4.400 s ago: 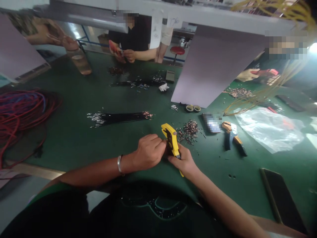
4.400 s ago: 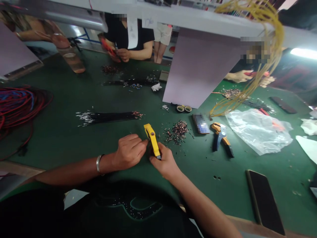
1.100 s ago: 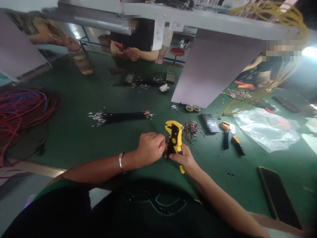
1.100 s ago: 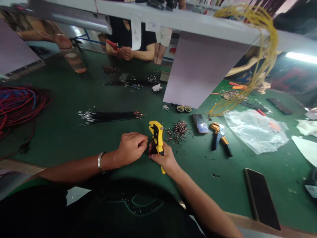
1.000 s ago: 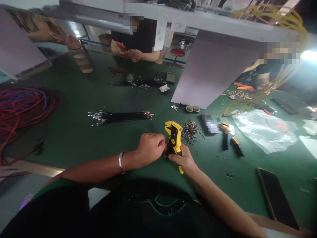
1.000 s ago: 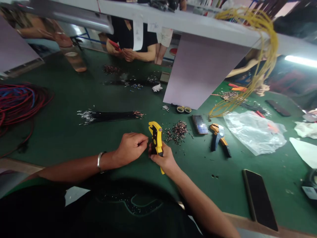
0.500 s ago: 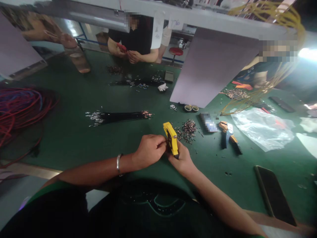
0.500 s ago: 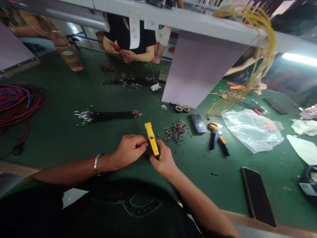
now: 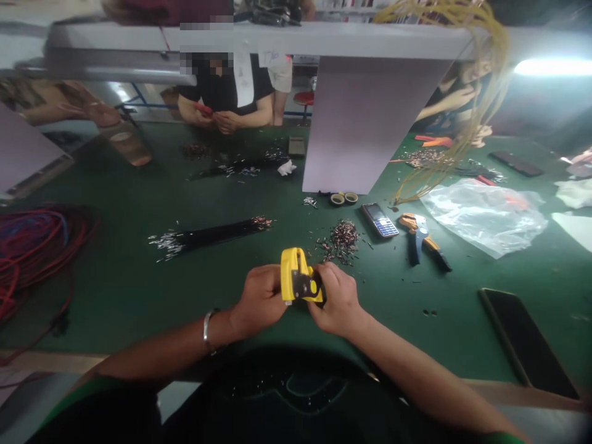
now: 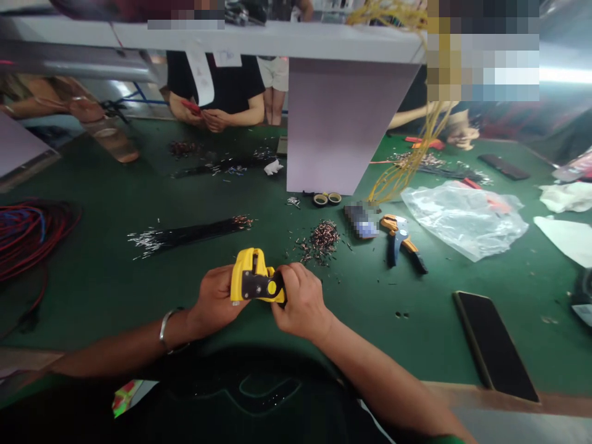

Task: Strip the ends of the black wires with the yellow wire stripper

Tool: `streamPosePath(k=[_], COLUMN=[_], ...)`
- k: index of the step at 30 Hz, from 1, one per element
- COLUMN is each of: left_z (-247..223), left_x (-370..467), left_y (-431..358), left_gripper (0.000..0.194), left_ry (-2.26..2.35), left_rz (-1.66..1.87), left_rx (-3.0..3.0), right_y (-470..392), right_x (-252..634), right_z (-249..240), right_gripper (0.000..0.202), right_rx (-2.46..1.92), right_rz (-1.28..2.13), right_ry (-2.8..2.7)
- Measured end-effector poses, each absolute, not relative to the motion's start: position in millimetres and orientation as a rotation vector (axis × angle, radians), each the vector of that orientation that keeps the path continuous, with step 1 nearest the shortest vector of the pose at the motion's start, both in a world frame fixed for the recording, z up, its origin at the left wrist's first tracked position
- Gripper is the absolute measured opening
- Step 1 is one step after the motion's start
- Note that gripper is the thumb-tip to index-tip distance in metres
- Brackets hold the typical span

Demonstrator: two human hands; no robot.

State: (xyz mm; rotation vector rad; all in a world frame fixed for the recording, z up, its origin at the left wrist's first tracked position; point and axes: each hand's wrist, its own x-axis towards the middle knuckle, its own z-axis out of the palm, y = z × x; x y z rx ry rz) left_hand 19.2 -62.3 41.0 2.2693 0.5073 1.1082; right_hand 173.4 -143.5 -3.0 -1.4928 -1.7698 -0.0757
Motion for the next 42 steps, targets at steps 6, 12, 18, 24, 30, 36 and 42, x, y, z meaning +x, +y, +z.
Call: streamPosePath(k=[6,12,18,24,30,36,42], left_z=[39,38,40,46,37,33,33], left_x=[17,16,19,24,25,27,27], left_y=[-61,-61,-60,-53,-46,-43,-41], left_gripper=[0.024,0.024,0.016,0.019,0.017,0.016,0.016], left_ry=[0.45,0.504,0.652,0.734,0.77,0.745,0.751], left_rz=[1.108,1.051,0.884,0.601,0.585,0.6,0.58], left_rx=[2.263,2.215,2.158,1.913,1.867,1.73,1.625], right_y=[-143,-143,-143,-141,-140,-141,-141], right_x=[175,177,175,169,168,165,164], right_z=[-3,-7,-11,-11,-11,-15,-15], right_gripper=[0.037,0.034,0.024,0.007,0.005,0.014,0.018], right_rx=[-1.472,-1.479,-1.505,-1.585,-1.543,-1.47,-1.503], right_rz=[-0.176,-0.16,0.044,0.494,0.888,1.126,1.087], right_ry=[-1.803,-1.811,-1.723,-1.516,-1.347,-1.131,-1.151])
